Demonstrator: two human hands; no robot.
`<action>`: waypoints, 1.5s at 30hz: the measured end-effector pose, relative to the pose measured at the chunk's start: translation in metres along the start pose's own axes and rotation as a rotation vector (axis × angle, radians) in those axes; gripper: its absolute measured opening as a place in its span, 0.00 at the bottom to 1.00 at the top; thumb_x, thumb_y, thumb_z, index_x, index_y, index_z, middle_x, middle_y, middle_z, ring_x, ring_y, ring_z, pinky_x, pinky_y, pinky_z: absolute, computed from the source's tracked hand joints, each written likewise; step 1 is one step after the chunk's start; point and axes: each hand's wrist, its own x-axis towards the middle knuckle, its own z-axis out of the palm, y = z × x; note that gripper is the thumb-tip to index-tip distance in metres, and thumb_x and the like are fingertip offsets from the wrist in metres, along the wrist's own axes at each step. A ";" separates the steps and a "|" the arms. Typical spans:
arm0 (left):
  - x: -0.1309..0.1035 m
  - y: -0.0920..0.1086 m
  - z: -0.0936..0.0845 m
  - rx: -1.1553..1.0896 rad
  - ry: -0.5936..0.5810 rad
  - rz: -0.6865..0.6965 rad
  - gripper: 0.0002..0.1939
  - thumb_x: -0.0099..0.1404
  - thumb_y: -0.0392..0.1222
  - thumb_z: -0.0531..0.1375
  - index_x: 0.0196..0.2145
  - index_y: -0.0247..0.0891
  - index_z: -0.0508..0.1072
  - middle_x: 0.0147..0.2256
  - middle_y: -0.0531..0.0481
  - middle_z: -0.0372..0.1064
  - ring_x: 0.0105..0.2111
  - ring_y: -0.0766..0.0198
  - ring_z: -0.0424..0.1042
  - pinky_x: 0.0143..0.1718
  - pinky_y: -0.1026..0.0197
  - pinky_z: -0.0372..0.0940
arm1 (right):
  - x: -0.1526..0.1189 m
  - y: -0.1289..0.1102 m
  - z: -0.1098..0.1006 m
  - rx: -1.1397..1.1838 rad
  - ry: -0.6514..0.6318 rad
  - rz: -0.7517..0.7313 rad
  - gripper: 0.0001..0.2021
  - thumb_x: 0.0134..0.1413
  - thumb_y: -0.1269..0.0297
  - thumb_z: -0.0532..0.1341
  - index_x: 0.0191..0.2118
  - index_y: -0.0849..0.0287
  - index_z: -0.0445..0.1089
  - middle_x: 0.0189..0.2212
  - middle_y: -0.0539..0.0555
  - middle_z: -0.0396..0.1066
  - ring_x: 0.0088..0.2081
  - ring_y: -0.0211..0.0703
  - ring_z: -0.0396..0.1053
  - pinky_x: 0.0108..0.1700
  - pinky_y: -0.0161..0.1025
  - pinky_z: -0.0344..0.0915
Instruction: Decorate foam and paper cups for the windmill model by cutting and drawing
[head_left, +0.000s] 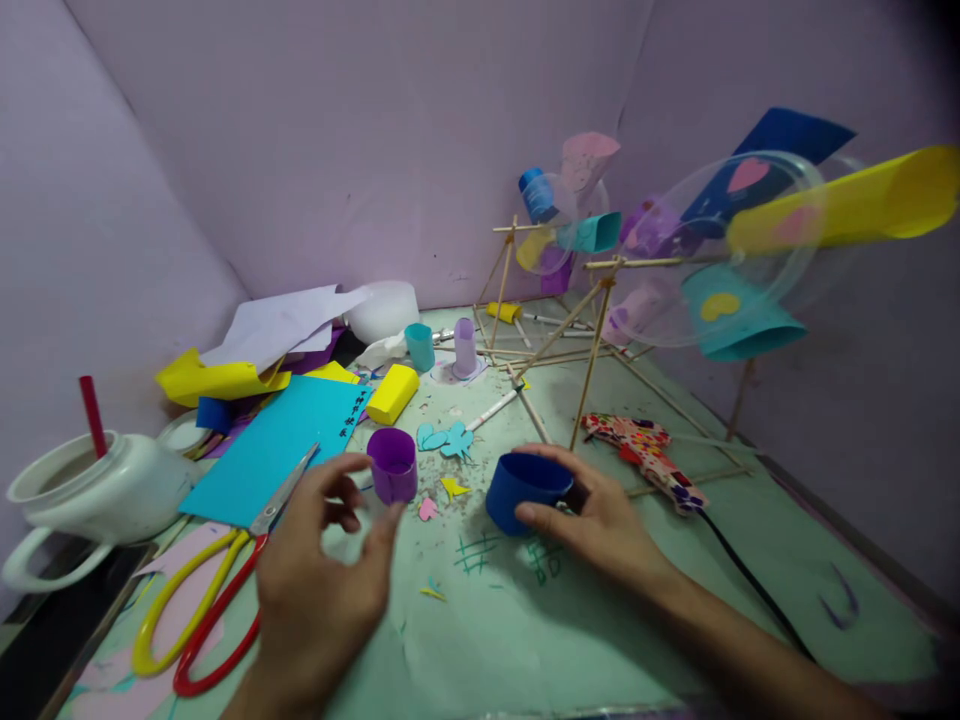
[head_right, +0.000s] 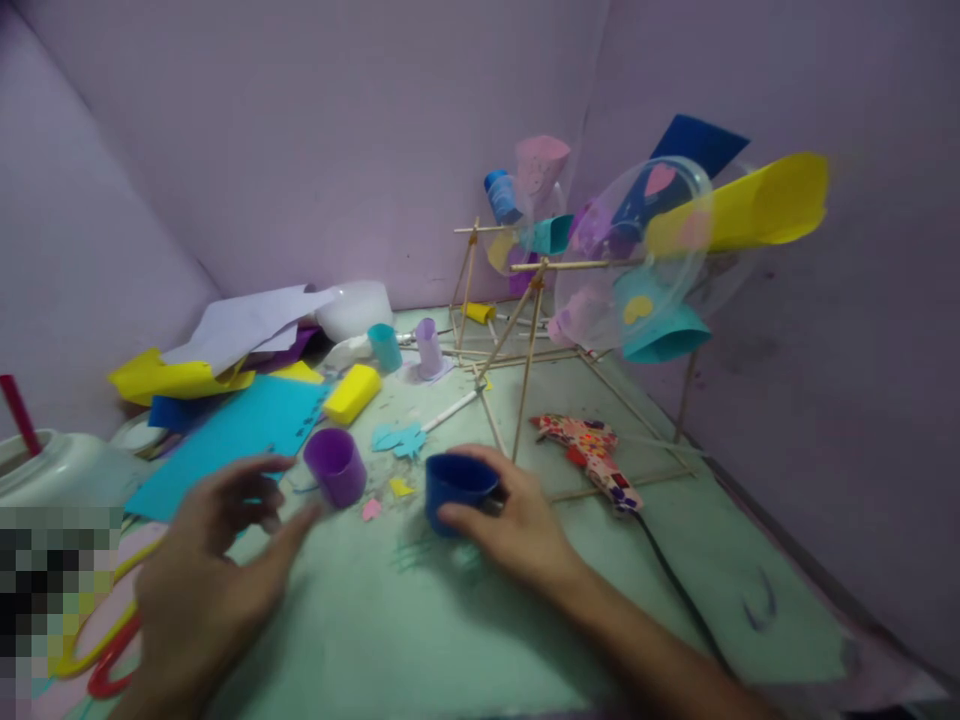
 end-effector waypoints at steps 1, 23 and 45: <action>0.008 -0.005 -0.003 0.006 0.004 -0.110 0.24 0.54 0.49 0.62 0.47 0.39 0.65 0.38 0.48 0.69 0.29 0.62 0.69 0.32 0.55 0.70 | 0.002 -0.002 0.001 0.011 0.035 0.028 0.20 0.37 0.63 0.68 0.42 0.57 0.70 0.38 0.55 0.75 0.38 0.48 0.73 0.43 0.44 0.69; -0.033 -0.003 0.018 -0.245 -0.591 -0.260 0.27 0.53 0.39 0.61 0.51 0.38 0.63 0.47 0.43 0.71 0.47 0.53 0.70 0.48 0.50 0.63 | -0.024 0.012 0.021 -0.167 -0.153 -0.135 0.31 0.36 0.63 0.72 0.50 0.58 0.65 0.45 0.57 0.73 0.46 0.51 0.71 0.50 0.48 0.65; -0.039 -0.005 0.026 -0.171 -0.509 -0.190 0.27 0.52 0.40 0.62 0.50 0.36 0.64 0.47 0.42 0.70 0.48 0.49 0.68 0.47 0.49 0.63 | -0.026 0.027 0.022 -0.264 -0.075 -0.168 0.32 0.33 0.60 0.73 0.49 0.58 0.67 0.44 0.58 0.73 0.45 0.53 0.70 0.49 0.49 0.64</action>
